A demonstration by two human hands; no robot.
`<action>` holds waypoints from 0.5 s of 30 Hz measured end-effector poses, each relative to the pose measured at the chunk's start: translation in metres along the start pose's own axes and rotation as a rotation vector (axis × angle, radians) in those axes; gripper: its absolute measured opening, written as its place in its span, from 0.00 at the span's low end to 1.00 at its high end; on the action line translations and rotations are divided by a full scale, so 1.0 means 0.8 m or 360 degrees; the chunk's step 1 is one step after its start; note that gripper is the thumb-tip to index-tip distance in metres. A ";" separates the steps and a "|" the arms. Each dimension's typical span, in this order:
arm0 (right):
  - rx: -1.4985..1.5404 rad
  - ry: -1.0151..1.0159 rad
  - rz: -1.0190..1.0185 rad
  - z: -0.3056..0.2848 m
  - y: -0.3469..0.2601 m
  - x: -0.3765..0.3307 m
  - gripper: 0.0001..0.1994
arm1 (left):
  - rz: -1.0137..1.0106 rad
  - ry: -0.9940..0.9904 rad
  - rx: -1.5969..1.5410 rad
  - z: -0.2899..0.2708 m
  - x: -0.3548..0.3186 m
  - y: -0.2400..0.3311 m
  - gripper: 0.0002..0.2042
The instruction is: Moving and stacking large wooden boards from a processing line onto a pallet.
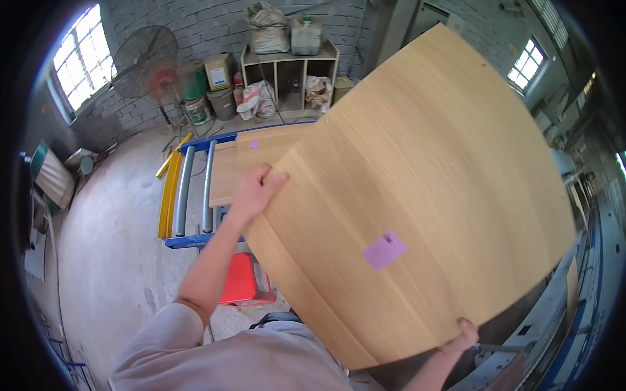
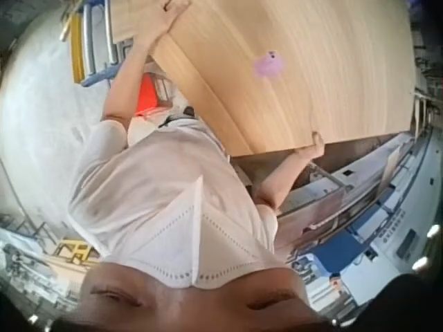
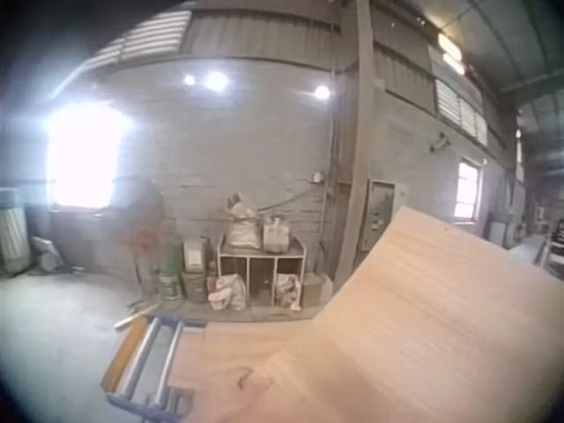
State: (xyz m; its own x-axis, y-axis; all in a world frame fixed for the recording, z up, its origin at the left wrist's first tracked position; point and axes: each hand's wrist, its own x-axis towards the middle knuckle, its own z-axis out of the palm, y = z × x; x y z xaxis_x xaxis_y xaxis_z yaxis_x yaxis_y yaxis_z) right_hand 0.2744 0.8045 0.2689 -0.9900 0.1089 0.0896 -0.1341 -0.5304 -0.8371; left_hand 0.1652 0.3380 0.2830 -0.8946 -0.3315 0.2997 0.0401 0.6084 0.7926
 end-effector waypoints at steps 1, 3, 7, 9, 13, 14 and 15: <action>-0.0014 0.0144 0.0000 0.024 0.030 0.020 0.35 | -0.0060 0.0051 0.0219 -0.016 0.029 -0.014 0.24; 0.0057 0.0372 0.0116 0.080 0.095 0.048 0.34 | -0.0069 0.0012 0.0460 -0.049 0.092 -0.040 0.27; 0.0368 0.0274 0.0401 0.182 0.173 0.107 0.31 | 0.0254 0.0043 0.0512 -0.099 0.141 -0.080 0.22; 0.0426 0.0258 0.0399 0.222 0.211 0.142 0.30 | 0.0630 0.0210 0.0481 -0.125 0.145 -0.109 0.21; 0.0524 0.0249 0.0605 0.252 0.298 0.214 0.28 | 0.0143 0.0482 0.0490 -0.146 0.040 -0.219 0.16; 0.0576 0.0274 0.0700 0.254 0.321 0.235 0.28 | 0.0049 0.0465 0.0425 -0.143 0.008 -0.255 0.15; 0.0555 0.0321 0.0752 0.257 0.346 0.257 0.28 | -0.0327 0.0429 0.0285 -0.135 -0.023 -0.294 0.15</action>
State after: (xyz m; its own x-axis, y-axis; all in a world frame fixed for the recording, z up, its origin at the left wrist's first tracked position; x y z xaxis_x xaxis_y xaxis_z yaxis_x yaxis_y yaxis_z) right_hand 0.0248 0.5076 0.1665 -0.9226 -0.0662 -0.3801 0.2768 -0.7998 -0.5327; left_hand 0.2202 0.1235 0.1484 -0.7256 -0.6230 0.2921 -0.2275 0.6178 0.7527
